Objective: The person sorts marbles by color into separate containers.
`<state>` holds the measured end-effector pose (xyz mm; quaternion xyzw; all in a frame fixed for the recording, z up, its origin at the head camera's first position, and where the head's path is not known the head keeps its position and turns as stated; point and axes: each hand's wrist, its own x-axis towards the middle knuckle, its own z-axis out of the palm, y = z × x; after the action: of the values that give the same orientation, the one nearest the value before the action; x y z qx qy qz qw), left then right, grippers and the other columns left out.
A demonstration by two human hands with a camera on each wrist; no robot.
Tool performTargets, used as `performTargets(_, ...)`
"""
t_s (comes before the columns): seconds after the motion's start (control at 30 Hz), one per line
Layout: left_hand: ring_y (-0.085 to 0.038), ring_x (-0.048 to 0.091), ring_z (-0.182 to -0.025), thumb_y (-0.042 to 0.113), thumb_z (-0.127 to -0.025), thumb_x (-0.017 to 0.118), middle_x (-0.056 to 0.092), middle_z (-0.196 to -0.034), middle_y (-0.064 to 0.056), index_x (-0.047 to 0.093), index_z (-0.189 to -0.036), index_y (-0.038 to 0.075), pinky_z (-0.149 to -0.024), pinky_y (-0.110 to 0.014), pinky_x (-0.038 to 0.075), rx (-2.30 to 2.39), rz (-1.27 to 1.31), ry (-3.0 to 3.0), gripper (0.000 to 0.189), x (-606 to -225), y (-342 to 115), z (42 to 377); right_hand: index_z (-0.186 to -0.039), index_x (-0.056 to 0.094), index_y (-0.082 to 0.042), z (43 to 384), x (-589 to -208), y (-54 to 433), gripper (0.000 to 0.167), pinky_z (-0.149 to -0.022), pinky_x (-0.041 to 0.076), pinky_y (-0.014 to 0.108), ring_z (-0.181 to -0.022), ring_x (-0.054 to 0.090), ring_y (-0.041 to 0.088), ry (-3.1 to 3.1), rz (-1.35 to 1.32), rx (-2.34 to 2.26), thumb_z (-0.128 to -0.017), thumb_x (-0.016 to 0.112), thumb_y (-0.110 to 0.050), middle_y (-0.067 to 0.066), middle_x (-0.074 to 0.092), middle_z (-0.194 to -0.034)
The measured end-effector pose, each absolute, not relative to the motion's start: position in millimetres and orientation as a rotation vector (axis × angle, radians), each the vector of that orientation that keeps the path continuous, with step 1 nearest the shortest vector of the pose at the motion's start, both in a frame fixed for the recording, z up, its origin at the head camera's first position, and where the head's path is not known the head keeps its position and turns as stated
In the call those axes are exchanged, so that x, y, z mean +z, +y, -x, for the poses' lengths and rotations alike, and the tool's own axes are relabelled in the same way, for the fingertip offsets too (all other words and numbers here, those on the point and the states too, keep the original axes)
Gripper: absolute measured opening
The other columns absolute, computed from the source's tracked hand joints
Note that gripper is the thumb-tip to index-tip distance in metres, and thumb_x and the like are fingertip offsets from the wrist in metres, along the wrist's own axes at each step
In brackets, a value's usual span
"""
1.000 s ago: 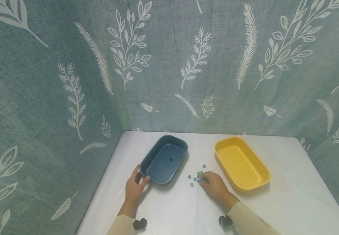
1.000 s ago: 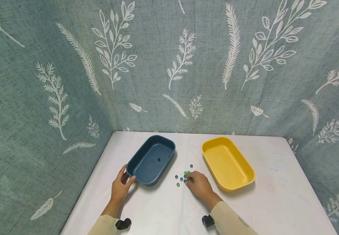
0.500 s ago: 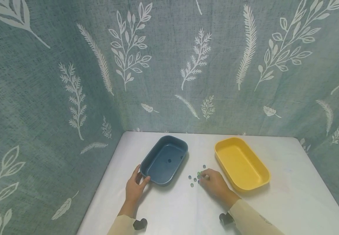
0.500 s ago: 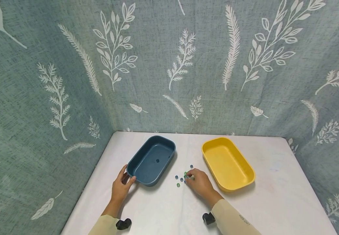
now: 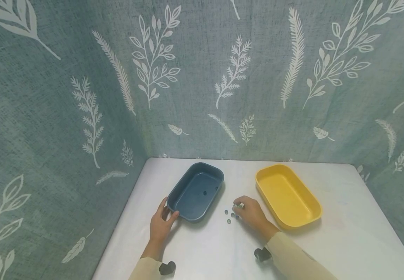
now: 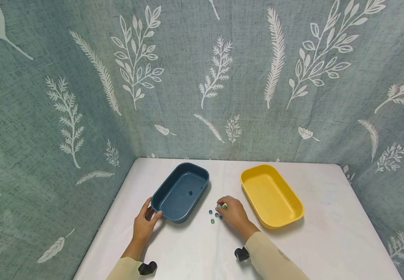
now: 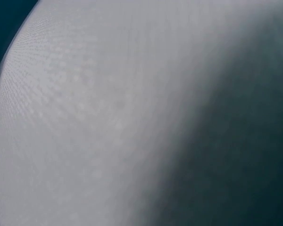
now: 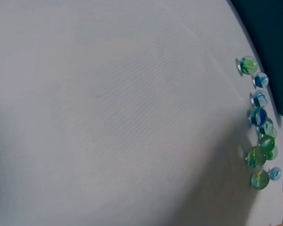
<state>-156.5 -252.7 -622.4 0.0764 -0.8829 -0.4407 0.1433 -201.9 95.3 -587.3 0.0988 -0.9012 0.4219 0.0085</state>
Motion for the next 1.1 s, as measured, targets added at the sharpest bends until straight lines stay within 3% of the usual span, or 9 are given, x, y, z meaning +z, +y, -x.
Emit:
performTargets(0.13, -0.036, 0.048, -0.128, 0.039, -0.082, 0.078, 0.05, -0.142, -0.014, 0.04, -0.149, 0.017, -0.109, -0.054, 0.032, -1.264, -0.218, -2.531, 0.08, -622, -252, 156, -0.101, 0.07, -0.016, 206, -586, 91, 0.017, -0.073, 0.053, 0.032, -0.079, 0.059, 0.009, -2.821, -0.295, 1.34, -0.085, 0.075, -0.018, -0.005, 0.068, -0.1)
performTargets(0.33, -0.037, 0.047, -0.129, 0.041, -0.082, 0.077, 0.051, -0.141, -0.015, 0.04, -0.149, 0.018, -0.11, -0.054, 0.031, -1.277, -0.229, -2.536, 0.081, -623, -252, 156, -0.102, 0.069, -0.011, 210, -580, 84, 0.019, -0.052, 0.051, 0.026, -0.062, 0.056, 0.009, -2.809, -0.292, 1.418, -0.085, 0.075, -0.015, -0.001, 0.067, -0.096)
performTargets(0.63, -0.037, 0.047, -0.129, 0.042, -0.082, 0.077, 0.05, -0.142, -0.014, 0.04, -0.149, 0.018, -0.109, -0.054, 0.031, -1.272, -0.215, -2.528, 0.08, -624, -252, 156, -0.103, 0.07, -0.013, 216, -571, 68, 0.019, -0.063, 0.05, 0.026, -0.07, 0.055, 0.008, -2.819, -0.329, 1.344, -0.086, 0.075, -0.019, -0.002, 0.068, -0.101)
performTargets(0.83, -0.037, 0.049, -0.127, 0.045, -0.082, 0.077, 0.05, -0.142, -0.013, 0.041, -0.148, 0.02, -0.109, -0.057, 0.031, -1.263, -0.19, -2.51, 0.08, -629, -253, 155, -0.106, 0.069, -0.012, 218, -568, 60, 0.021, -0.06, 0.051, 0.026, -0.07, 0.056, 0.009, -2.806, -0.279, 1.404, -0.087, 0.074, -0.021, -0.002, 0.067, -0.102)
performTargets(1.1, -0.035, 0.051, -0.126, 0.048, -0.082, 0.076, 0.051, -0.142, -0.011, 0.041, -0.149, 0.023, -0.109, -0.055, 0.032, -1.255, -0.202, -2.517, 0.08, -629, -253, 158, -0.106, 0.069, -0.015, 226, -563, 47, 0.02, -0.064, 0.05, 0.026, -0.071, 0.055, 0.007, -2.811, -0.277, 1.393, -0.088, 0.073, -0.021, -0.006, 0.065, -0.1)
